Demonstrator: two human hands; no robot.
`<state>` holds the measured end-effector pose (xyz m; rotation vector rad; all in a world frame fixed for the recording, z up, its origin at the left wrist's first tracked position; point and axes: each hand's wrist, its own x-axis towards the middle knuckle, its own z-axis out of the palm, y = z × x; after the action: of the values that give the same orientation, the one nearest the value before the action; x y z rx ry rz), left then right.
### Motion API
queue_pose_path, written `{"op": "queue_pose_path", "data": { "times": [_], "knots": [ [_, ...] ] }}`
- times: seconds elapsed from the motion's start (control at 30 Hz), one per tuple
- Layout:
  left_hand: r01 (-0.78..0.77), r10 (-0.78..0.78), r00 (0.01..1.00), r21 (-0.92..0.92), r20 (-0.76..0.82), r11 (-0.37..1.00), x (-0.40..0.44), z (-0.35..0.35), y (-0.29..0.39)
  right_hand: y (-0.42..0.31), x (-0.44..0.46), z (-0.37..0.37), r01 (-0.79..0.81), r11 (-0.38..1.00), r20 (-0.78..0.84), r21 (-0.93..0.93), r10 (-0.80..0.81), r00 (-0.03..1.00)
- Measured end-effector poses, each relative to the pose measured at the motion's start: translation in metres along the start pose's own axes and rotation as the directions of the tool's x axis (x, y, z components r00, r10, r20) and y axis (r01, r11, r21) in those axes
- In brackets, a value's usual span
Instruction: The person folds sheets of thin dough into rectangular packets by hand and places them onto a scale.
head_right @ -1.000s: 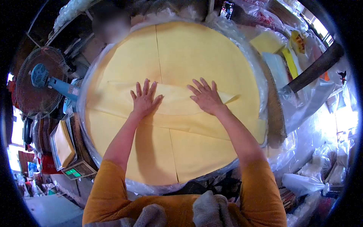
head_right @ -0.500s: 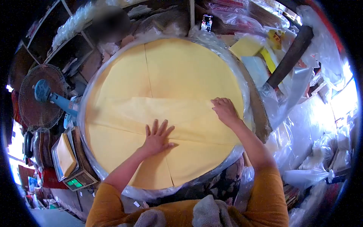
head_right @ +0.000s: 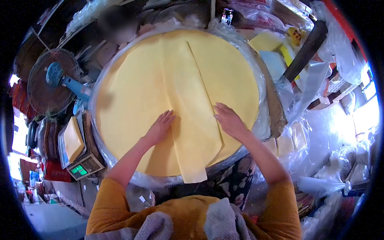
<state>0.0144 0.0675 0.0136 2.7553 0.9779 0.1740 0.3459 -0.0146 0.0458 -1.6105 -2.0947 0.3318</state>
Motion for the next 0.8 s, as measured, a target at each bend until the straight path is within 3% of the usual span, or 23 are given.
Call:
{"op": "queue_pose_path", "data": {
  "times": [0.17,0.2,0.3,0.4,0.5,0.6,0.7,0.73,0.77,0.8],
  "knots": [
    [-0.035,0.037,0.994,-0.017,0.100,0.999,-0.021,-0.011,0.016,-0.015,0.020,0.045,-0.039,0.992,0.100,-0.122,0.051,0.994],
    [-0.053,0.053,0.989,-0.004,0.139,0.999,-0.023,-0.017,0.022,-0.021,0.017,0.055,0.002,0.947,0.157,-0.322,0.052,0.986],
    [-0.072,0.069,0.989,0.020,0.129,0.997,-0.027,-0.020,0.029,-0.024,0.019,0.052,-0.017,0.948,0.210,-0.318,0.088,0.974],
    [-0.158,0.150,0.985,0.103,0.086,0.982,-0.024,-0.034,0.035,-0.010,0.024,0.028,0.016,0.976,0.335,-0.215,0.059,0.940],
    [-0.182,0.182,0.979,-0.015,0.088,0.983,-0.023,-0.024,0.028,0.015,0.021,0.006,0.188,0.982,0.489,0.010,-0.169,0.856],
    [-0.244,0.248,0.963,0.050,-0.103,0.968,-0.018,0.003,0.012,0.002,0.022,-0.012,0.206,0.974,0.510,0.090,-0.223,0.831],
    [-0.079,0.032,0.971,-0.190,-0.237,0.979,-0.011,0.018,0.007,0.012,0.024,0.001,0.171,0.967,0.367,0.191,-0.232,0.901],
    [0.034,-0.132,0.974,-0.461,-0.182,0.887,-0.008,0.017,0.010,0.020,0.023,0.012,0.158,0.963,0.302,0.216,-0.220,0.928],
    [0.144,-0.274,0.958,-0.688,-0.082,0.711,-0.003,0.017,0.013,0.027,0.022,0.024,0.000,0.933,0.249,0.360,-0.096,0.964],
    [0.016,-0.195,0.954,-0.613,-0.227,0.790,-0.001,0.014,0.013,0.023,0.024,0.028,-0.143,0.853,0.215,0.502,0.038,0.976]
  ]
}}
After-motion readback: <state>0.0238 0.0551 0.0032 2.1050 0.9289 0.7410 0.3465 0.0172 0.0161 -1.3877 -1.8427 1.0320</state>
